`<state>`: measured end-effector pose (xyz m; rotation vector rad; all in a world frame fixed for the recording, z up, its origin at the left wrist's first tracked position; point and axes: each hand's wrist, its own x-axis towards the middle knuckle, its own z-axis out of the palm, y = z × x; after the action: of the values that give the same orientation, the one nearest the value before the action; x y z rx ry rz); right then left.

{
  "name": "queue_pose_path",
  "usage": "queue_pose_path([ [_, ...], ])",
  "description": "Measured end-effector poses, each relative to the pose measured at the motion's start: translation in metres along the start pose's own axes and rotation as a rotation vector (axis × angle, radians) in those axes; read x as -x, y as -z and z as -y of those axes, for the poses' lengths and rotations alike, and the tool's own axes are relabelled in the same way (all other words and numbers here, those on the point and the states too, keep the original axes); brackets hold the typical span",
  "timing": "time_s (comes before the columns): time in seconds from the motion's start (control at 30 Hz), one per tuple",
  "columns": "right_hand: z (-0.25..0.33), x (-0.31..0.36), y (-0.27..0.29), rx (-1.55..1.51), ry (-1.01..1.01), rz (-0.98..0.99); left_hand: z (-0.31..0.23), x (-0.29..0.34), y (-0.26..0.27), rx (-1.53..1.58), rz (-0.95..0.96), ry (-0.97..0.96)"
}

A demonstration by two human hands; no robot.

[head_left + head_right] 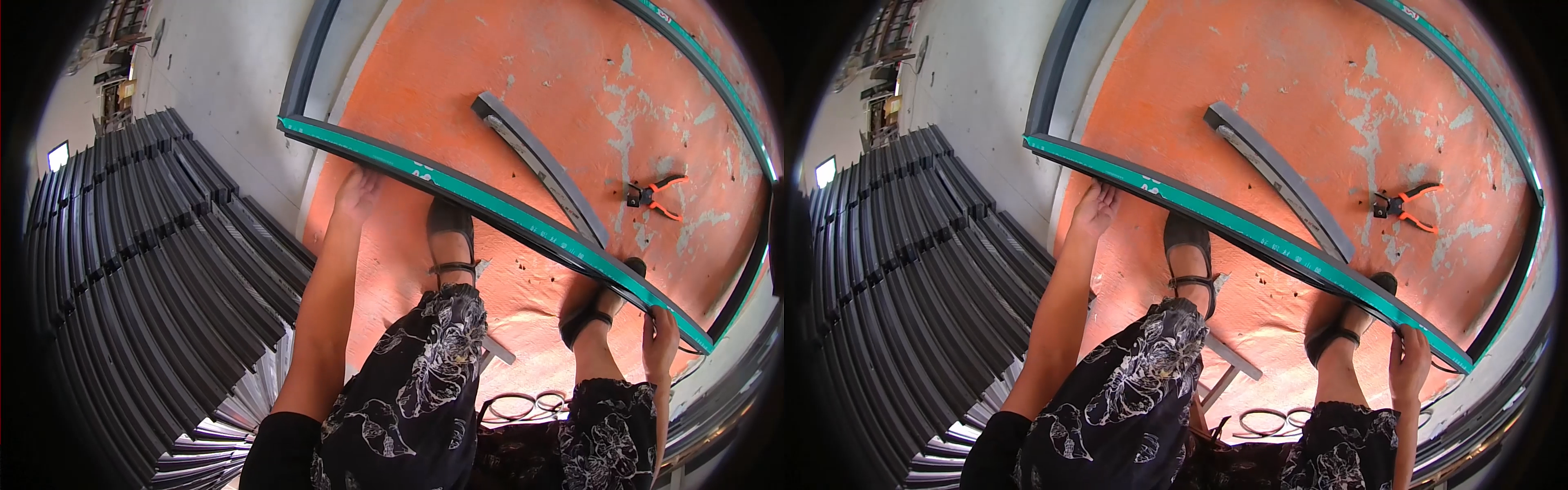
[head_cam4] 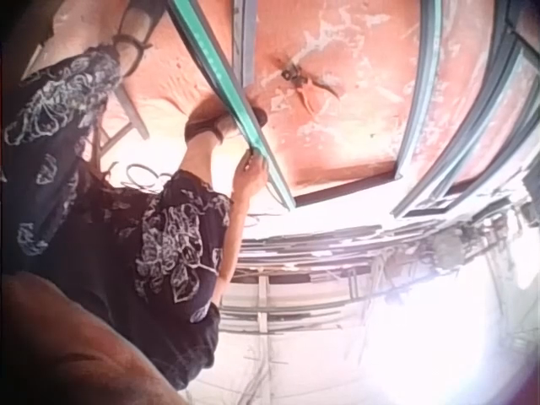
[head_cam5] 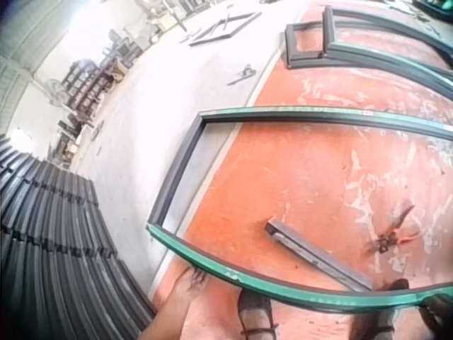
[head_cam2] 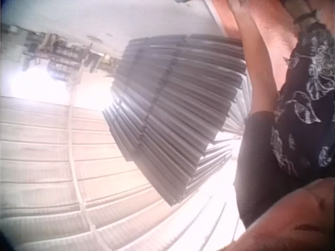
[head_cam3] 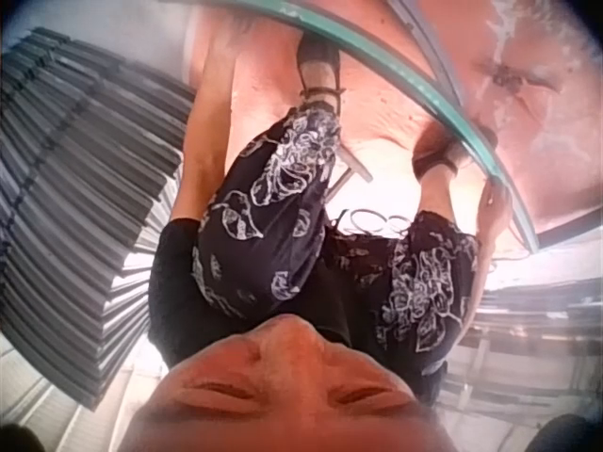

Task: The person assembles a metal frame by inserting a black rubber seal into the inner groove of a green and black frame piece using their hands and a pair of pliers. They move around the frame, pressing the seal into place and trimming the excess with pliers.

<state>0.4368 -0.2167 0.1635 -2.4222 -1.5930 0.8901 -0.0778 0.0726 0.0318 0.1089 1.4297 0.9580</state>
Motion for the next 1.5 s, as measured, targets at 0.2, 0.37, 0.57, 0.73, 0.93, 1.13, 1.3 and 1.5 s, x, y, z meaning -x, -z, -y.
queue_pose_path([
  [0.2, -0.009, 0.004, 0.006, -0.134, -0.098, 0.162, -0.006, -0.021, -0.016, -0.08, -0.2, -0.058],
  [0.37, 0.021, -0.004, 0.046, -0.745, -0.459, 0.439, -0.011, -0.048, -0.039, -0.016, -0.247, -0.025],
  [0.57, 0.036, -0.017, 0.064, -0.889, -0.344, 0.587, -0.024, -0.042, -0.011, -0.15, -0.162, -0.027],
  [0.73, 0.026, -0.012, 0.063, -0.602, -0.238, 0.279, 0.058, 0.037, -0.065, -0.177, 0.309, 0.172],
  [0.93, 0.008, -0.008, 0.033, -0.33, -0.119, 0.16, 0.081, 0.053, -0.078, -0.077, 0.222, 0.247],
  [1.13, 0.008, -0.008, 0.013, -0.1, -0.008, -0.085, 0.088, 0.059, -0.084, -0.209, 0.087, 0.18],
  [1.3, 0.006, 0.0, 0.003, -0.109, 0.036, -0.15, 0.102, 0.071, -0.091, -0.242, 0.098, 0.225],
  [1.5, -0.004, 0.004, 0.007, -0.963, -0.465, 0.116, 0.115, 0.072, -0.094, -0.172, 0.18, 0.277],
])
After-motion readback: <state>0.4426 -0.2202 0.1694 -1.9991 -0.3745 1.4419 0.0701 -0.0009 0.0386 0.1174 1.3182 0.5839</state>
